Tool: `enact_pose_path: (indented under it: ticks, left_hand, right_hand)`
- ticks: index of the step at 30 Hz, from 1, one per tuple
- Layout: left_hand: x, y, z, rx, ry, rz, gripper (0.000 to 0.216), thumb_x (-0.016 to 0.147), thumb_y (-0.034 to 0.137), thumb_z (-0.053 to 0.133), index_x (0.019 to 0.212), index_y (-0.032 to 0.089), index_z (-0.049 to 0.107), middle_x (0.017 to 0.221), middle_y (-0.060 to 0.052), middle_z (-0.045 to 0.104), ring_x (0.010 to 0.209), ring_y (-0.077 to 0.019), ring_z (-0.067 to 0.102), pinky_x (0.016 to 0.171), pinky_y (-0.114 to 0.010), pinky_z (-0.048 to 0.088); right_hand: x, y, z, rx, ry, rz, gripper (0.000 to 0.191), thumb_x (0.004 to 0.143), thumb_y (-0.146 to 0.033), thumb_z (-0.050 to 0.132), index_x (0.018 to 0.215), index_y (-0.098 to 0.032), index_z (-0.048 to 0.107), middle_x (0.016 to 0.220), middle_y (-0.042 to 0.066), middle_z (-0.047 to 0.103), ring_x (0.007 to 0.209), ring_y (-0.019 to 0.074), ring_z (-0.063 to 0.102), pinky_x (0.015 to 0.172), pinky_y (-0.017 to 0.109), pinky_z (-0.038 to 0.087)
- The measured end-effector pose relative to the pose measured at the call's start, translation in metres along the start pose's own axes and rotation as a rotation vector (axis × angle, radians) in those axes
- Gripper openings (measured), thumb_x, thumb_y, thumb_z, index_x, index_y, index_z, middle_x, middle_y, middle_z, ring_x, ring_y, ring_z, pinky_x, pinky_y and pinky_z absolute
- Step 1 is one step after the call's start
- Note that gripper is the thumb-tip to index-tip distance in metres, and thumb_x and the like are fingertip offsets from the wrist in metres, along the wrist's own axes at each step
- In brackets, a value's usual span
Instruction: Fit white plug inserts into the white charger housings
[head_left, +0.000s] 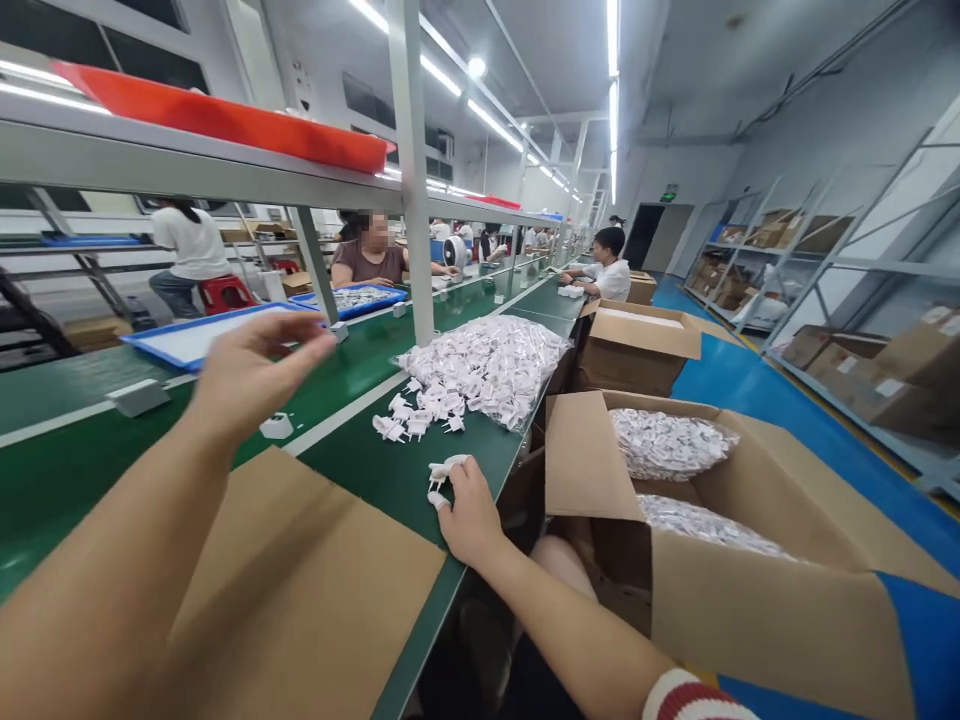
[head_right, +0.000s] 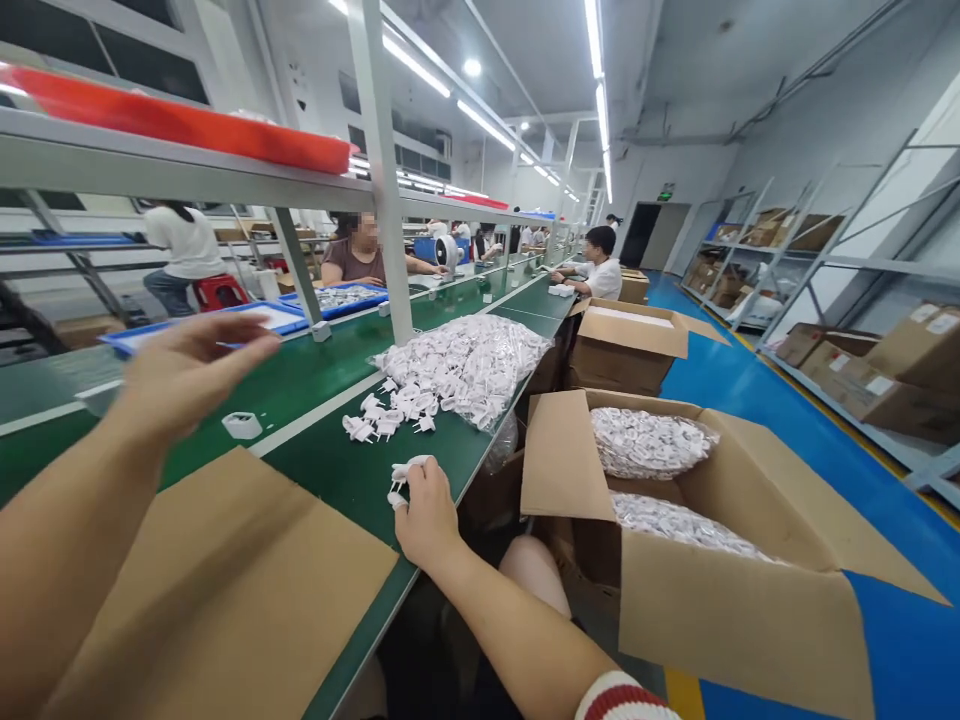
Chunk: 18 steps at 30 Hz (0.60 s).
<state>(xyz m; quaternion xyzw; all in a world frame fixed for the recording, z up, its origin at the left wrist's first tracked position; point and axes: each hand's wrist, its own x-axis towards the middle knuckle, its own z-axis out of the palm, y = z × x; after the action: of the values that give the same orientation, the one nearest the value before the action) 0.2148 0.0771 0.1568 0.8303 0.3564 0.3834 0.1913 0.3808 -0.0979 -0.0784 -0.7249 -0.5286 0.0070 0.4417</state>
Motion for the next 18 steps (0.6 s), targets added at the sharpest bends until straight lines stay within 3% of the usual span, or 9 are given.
enact_pose_path:
  ticks: [3, 5, 8, 11, 14, 16, 18]
  left_hand:
    - [0.010, -0.023, -0.006, 0.088, -0.368, -0.172, 0.064, 0.077, 0.070, 0.078, 0.118, 0.021, 0.076, 0.099, -0.006, 0.077, 0.090, -0.0248, 0.070, 0.067, -0.028, 0.053]
    - [0.015, -0.055, -0.014, 0.265, -0.476, -0.260, 0.046, 0.085, 0.055, 0.077, 0.115, 0.021, 0.078, 0.095, -0.004, 0.078, 0.089, -0.0223, 0.070, 0.070, -0.027, 0.051]
    - [0.008, -0.114, -0.031, 0.444, -0.460, -0.376, 0.041, 0.086, 0.031, 0.079, 0.123, 0.014, 0.073, 0.110, -0.007, 0.076, 0.097, -0.0208, 0.066, 0.092, -0.030, 0.049]
    - [-0.014, -0.158, -0.036, 0.509, -0.413, -0.461, 0.076, 0.081, 0.017, 0.082, 0.150, 0.008, 0.051, 0.143, -0.017, 0.061, 0.118, -0.0248, 0.058, 0.107, -0.037, 0.043]
    - [-0.035, -0.177, -0.023, 0.532, -0.373, -0.425, 0.095, 0.079, 0.008, 0.080, 0.161, 0.010, 0.032, 0.164, -0.020, 0.036, 0.140, -0.0300, 0.042, 0.118, -0.039, 0.031]
    - [-0.042, -0.181, -0.010, 0.537, -0.356, -0.381, 0.091, 0.081, 0.006, 0.076, 0.161, 0.008, 0.034, 0.164, -0.019, 0.036, 0.142, -0.0306, 0.039, 0.118, -0.036, 0.029]
    - [-0.044, -0.183, -0.001, 0.545, -0.338, -0.350, 0.079, 0.083, 0.006, 0.071, 0.156, 0.004, 0.041, 0.157, -0.019, 0.045, 0.136, -0.0288, 0.045, 0.112, -0.030, 0.033]
  right_hand:
    - [-0.003, 0.001, -0.003, 0.058, -0.003, -0.016, 0.038, 0.089, -0.009, 0.051, 0.122, -0.021, 0.065, 0.126, 0.014, 0.054, 0.118, 0.0280, 0.062, 0.103, 0.047, 0.055]
    - [-0.005, 0.003, -0.005, 0.096, -0.012, -0.027, 0.041, 0.091, -0.007, 0.047, 0.124, -0.020, 0.068, 0.133, 0.016, 0.052, 0.123, 0.0279, 0.062, 0.107, 0.046, 0.054]
    - [-0.007, 0.005, -0.009, 0.111, -0.041, -0.026, 0.045, 0.090, -0.004, 0.042, 0.121, -0.017, 0.070, 0.145, 0.018, 0.048, 0.129, 0.0290, 0.060, 0.113, 0.047, 0.050]
    - [-0.008, 0.005, -0.011, 0.108, -0.060, -0.008, 0.048, 0.086, -0.001, 0.042, 0.121, -0.016, 0.072, 0.152, 0.019, 0.045, 0.129, 0.0296, 0.062, 0.115, 0.048, 0.048]
    - [-0.009, 0.004, -0.011, 0.136, -0.032, -0.022, 0.047, 0.089, -0.004, 0.044, 0.124, -0.018, 0.072, 0.150, 0.018, 0.048, 0.129, 0.0284, 0.062, 0.115, 0.046, 0.049]
    - [-0.010, 0.004, -0.010, 0.161, 0.006, -0.039, 0.043, 0.092, -0.007, 0.046, 0.124, -0.019, 0.072, 0.147, 0.017, 0.052, 0.131, 0.0278, 0.061, 0.116, 0.045, 0.049]
    - [-0.009, 0.004, -0.009, 0.176, 0.033, -0.047, 0.037, 0.092, -0.012, 0.052, 0.123, -0.018, 0.072, 0.146, 0.018, 0.052, 0.133, 0.0287, 0.061, 0.116, 0.045, 0.049]
